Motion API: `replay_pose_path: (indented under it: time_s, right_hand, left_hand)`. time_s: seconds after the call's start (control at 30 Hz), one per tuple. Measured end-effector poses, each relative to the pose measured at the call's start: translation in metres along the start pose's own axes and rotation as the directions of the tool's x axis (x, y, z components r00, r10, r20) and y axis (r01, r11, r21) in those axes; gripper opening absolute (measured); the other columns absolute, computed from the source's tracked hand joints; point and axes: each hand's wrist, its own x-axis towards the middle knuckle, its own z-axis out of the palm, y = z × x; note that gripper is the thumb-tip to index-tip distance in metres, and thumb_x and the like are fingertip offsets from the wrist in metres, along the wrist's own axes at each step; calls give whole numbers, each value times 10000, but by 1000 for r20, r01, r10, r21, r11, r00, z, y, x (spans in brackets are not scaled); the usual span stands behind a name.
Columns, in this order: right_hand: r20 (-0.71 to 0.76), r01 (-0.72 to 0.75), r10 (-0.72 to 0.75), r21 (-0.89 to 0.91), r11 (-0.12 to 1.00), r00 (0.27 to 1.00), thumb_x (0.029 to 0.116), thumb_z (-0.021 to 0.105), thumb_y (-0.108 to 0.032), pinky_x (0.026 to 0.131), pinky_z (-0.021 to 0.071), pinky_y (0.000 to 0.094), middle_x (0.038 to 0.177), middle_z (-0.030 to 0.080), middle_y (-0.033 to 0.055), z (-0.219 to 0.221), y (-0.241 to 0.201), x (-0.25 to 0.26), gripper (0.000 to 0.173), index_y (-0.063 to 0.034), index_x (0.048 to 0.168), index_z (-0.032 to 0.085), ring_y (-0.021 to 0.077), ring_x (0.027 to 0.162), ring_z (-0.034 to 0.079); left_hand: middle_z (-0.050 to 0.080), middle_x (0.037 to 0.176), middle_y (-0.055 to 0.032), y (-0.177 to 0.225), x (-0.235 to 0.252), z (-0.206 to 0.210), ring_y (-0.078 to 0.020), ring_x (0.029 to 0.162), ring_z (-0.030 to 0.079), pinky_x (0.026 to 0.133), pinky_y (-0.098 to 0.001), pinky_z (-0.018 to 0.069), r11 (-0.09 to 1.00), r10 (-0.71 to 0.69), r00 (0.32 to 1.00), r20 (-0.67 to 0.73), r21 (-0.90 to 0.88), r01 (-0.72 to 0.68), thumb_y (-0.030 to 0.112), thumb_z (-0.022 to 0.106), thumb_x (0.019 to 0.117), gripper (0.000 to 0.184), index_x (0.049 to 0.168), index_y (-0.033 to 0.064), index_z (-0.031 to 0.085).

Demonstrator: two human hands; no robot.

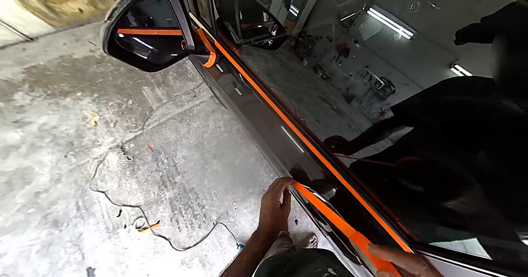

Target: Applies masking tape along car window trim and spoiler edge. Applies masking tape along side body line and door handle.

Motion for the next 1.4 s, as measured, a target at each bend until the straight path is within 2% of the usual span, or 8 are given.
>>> replay_pose_path:
  time_s: [0.17,0.4,0.6,0.7,0.9,1.07,1.2,1.4]
  right_hand:
    - [-115,-54,63,80,995,991,1040,588,-110,459,530,230,858,722,-15,-14,3,11,226,-102,1245,682,45,546,597]
    - [-138,-69,92,161,985,986,1040,568,-70,448,522,227,833,708,-12,-21,13,6,225,-73,1234,682,49,523,577]
    - [-160,-95,137,242,965,978,1038,560,-59,436,521,244,745,672,-8,-25,18,1,229,-66,1231,683,69,488,562]
    - [-145,-106,146,253,962,979,1044,561,-76,445,518,235,756,676,-25,-24,20,-5,224,-87,1229,688,52,499,560]
    - [-110,-118,152,271,955,982,1034,568,-63,466,533,248,828,705,-8,-23,25,-17,222,-72,1222,686,59,535,586]
    - [-157,-125,178,298,946,971,1046,546,-65,449,525,250,731,662,-19,-31,26,-9,226,-83,1224,685,66,492,560]
    - [-189,-121,189,321,939,964,1044,540,-54,436,521,251,724,653,-2,-33,29,-4,222,-66,1210,685,73,473,546]
    - [-255,-111,222,386,916,941,1045,542,-54,401,502,242,664,605,8,-36,35,1,196,-46,1179,685,82,446,527]
  left_hand:
    - [734,1173,-25,2,-3,0,-93,1081,697,933,-275,590,999,30,1000,0,32,-30,31,501,957,287,1098,91,743]
    - [725,1138,-10,7,6,-4,-99,975,700,842,-296,598,984,34,998,59,172,-44,44,500,930,302,1074,129,751]
    - [718,1097,11,12,10,-3,-71,945,686,824,-269,591,989,40,996,75,137,-50,30,493,922,299,1048,131,744]
    - [709,1070,11,15,11,-3,-76,894,676,785,-278,585,987,16,997,82,158,-28,11,487,898,312,1029,131,743]
    - [723,1062,-12,18,15,-5,-133,948,701,820,-331,598,966,52,991,125,244,-82,7,494,888,315,1032,129,747]
    - [719,1098,-1,15,12,-6,-104,988,690,852,-298,590,979,54,992,112,190,-74,-3,483,890,341,1054,134,749]
    - [715,1108,2,13,11,-4,-93,974,683,844,-291,587,984,47,995,92,164,-62,9,490,897,324,1052,135,745]
    - [712,1130,-14,13,6,-3,-131,1083,660,933,-310,557,979,90,993,73,178,-102,46,488,907,324,1070,139,752]
